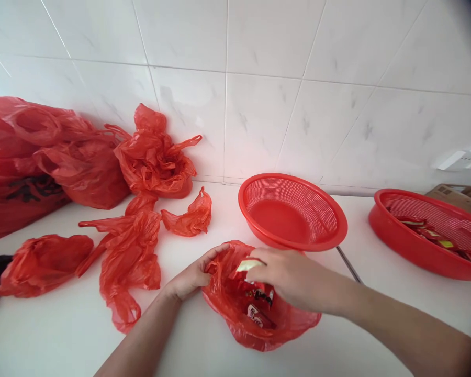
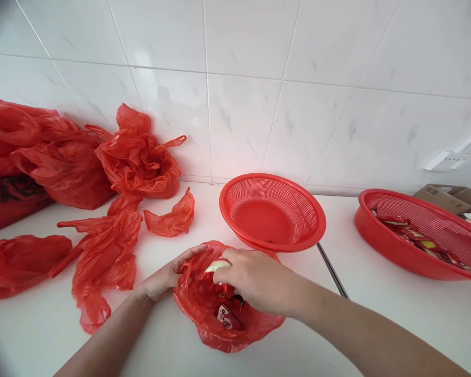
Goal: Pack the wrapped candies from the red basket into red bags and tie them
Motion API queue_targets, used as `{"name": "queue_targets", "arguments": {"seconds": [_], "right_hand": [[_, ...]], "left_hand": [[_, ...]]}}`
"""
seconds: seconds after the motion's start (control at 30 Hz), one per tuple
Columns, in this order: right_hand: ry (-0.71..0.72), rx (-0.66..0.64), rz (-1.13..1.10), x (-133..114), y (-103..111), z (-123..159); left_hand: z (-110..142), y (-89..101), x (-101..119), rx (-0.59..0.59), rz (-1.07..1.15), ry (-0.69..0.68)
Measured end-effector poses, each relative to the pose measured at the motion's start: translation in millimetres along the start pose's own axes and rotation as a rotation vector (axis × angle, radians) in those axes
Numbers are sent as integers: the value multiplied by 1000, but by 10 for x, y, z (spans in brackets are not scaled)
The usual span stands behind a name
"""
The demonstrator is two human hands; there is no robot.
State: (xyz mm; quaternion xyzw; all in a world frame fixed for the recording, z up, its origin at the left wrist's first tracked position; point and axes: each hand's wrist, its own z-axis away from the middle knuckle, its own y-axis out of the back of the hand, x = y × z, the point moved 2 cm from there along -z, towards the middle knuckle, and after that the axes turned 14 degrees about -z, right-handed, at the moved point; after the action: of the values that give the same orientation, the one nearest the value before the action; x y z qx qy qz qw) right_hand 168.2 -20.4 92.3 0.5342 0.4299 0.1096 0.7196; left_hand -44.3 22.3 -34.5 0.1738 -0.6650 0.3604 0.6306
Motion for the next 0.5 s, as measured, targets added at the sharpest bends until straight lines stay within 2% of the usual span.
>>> {"name": "queue_targets", "arguments": {"seconds": [0.07, 0.17, 0.23, 0.3, 0.37, 0.43, 0.5], "right_hand": [[5, 1, 59, -3, -181, 23], [-26, 127, 77, 41, -203, 118], [-112, 344, 109, 98, -129, 253], [-241, 634, 173, 181, -85, 430], [-384, 841, 210, 286, -125, 600], [-521, 860, 156, 401, -219, 716], [-652, 726, 28, 503, -299, 784]], "left_hand": [[15, 2, -18, 18, -17, 4], [87, -8, 17, 95, -132, 24], [171, -33, 104, 192, -309, 19], [271, -73, 232, 303, -511, -12], [366, -122, 369, 381, -662, -39], [437, -161, 499, 409, -749, -39], [478, -182, 635, 417, -824, -33]]}}
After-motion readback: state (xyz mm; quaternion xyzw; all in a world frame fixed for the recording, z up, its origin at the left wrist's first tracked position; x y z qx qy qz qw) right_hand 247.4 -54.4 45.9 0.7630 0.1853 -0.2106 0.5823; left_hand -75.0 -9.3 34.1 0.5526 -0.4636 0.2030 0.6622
